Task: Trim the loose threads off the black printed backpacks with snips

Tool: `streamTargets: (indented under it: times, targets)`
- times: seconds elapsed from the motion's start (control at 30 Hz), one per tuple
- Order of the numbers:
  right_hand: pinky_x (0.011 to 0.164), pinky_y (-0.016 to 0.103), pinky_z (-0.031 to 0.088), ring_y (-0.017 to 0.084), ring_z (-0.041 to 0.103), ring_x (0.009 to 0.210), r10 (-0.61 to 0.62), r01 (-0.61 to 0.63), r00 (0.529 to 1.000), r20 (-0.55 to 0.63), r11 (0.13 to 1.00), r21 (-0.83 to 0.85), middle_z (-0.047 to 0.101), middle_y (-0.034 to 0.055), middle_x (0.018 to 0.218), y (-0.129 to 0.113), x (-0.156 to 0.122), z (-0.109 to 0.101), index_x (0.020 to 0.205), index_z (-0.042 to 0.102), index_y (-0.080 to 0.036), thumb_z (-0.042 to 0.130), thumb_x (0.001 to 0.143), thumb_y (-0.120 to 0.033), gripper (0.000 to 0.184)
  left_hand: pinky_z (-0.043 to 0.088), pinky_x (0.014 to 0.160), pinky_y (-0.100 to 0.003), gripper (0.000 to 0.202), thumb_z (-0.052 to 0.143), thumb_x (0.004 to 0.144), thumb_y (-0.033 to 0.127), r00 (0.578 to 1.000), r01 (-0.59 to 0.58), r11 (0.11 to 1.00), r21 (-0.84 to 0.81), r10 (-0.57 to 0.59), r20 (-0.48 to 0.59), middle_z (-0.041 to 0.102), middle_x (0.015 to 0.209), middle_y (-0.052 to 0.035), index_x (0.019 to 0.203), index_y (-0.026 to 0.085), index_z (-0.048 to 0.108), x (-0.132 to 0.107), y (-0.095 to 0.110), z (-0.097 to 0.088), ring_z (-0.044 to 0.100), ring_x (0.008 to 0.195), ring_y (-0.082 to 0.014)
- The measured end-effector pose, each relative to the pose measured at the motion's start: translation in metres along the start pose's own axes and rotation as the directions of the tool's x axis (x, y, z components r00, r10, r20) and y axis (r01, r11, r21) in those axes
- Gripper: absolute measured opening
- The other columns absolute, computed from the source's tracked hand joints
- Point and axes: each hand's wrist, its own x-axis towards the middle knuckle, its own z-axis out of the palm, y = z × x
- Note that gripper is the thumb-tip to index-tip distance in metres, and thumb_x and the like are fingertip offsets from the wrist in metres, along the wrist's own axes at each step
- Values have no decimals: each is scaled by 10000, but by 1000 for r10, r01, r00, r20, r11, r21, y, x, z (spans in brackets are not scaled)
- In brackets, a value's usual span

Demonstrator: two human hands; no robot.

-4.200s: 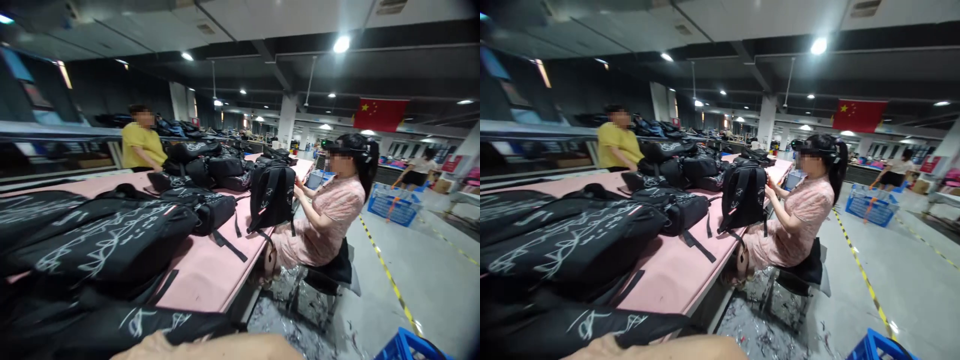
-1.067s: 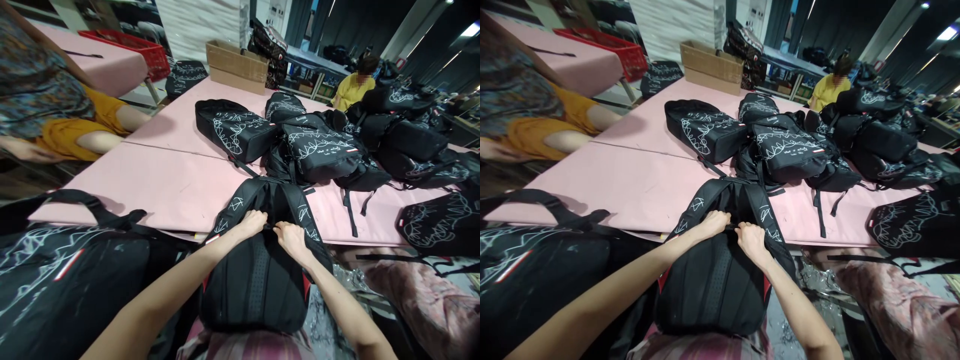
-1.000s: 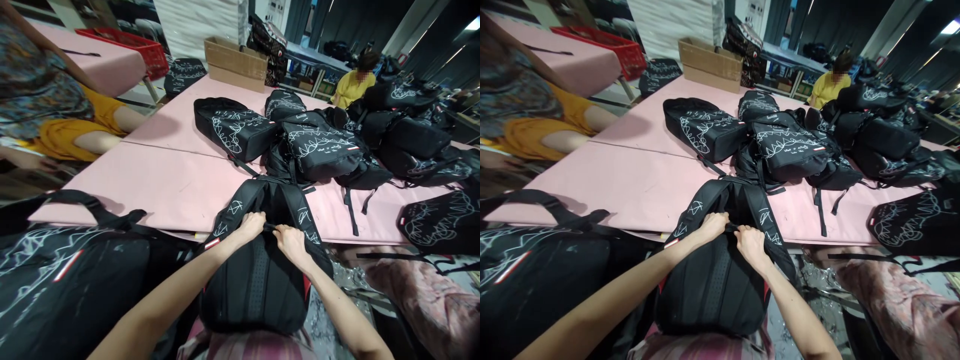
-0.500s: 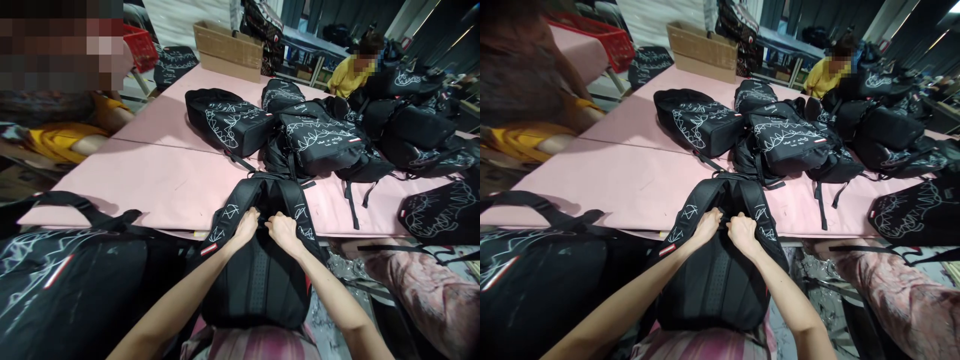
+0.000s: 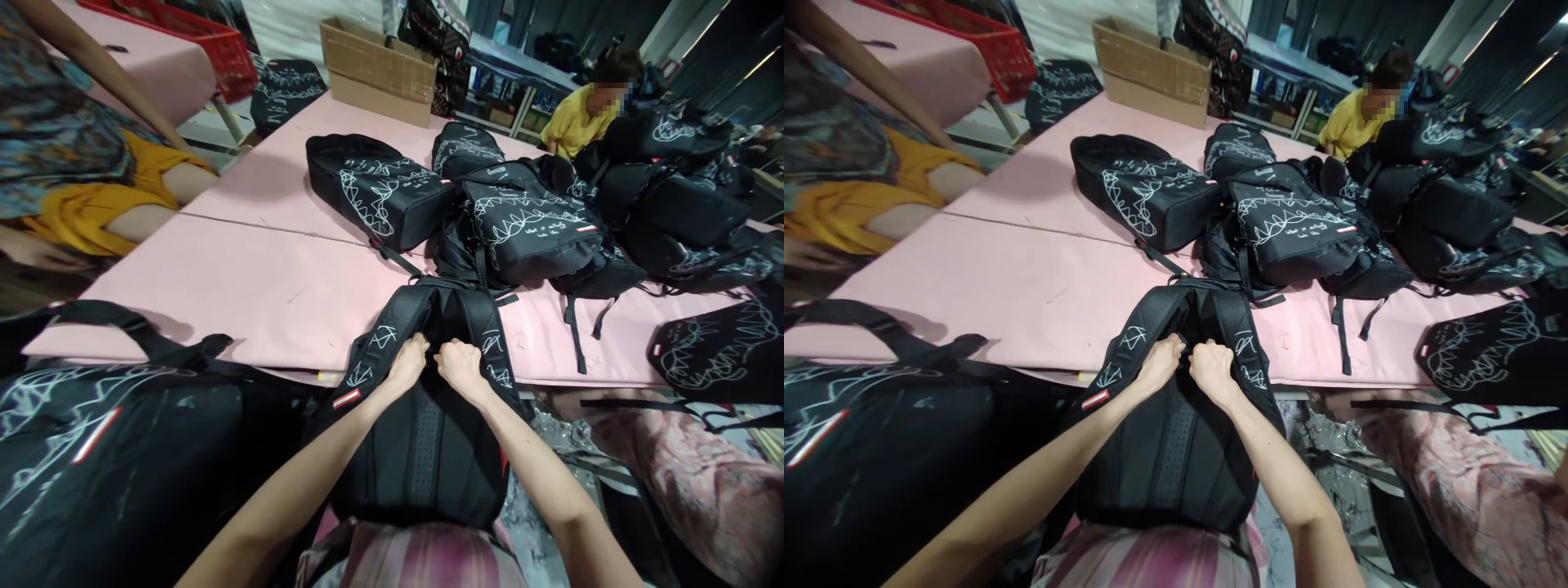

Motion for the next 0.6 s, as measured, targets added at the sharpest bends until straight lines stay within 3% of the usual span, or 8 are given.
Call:
streamTargets:
  times: [0.2,0.33,0.4,0.5,0.6]
  targets:
    - [664,280,449,214,650,810,-6,7,1000,-12,1000,31,655,110,935,3,0,2,894,670,-172,483,855,-330,249,376,562,-240,182,357,881,134,998,-60,998,5,60,-33,609,692,-46,788,148,513,0,4,-2,577,638,-144]
    - [668,271,442,196,648,819,31,-28,998,-58,999,46,638,99,968,17,-8,-2,973,635,-188,378,912,-337,303,434,718,-250,251,367,902,205,975,-220,975,-17,219,-32,652,850,-47,756,162,567,-16,-2,-10,594,793,-138]
    - [675,265,439,187,642,842,46,-40,995,-87,997,64,624,88,997,26,-15,-2,1053,594,-207,330,933,-368,332,414,853,-291,275,430,888,261,927,-375,927,-1,375,-27,653,1011,-45,683,173,592,-31,-13,-13,573,945,-156]
    - [670,244,430,167,634,849,-15,23,995,-99,997,80,598,75,1035,34,-31,8,1108,554,-226,344,933,-383,316,351,965,-390,278,493,865,293,798,-599,794,103,603,-4,585,1212,-68,655,168,626,-52,-34,-12,505,1124,-210]
    - [651,230,421,153,626,841,-87,96,990,-107,993,74,574,75,1065,33,-47,25,1117,548,-211,351,935,-348,301,329,998,-418,228,512,855,265,731,-679,708,197,676,91,521,1298,-80,705,159,648,-64,-51,-6,441,1217,-228]
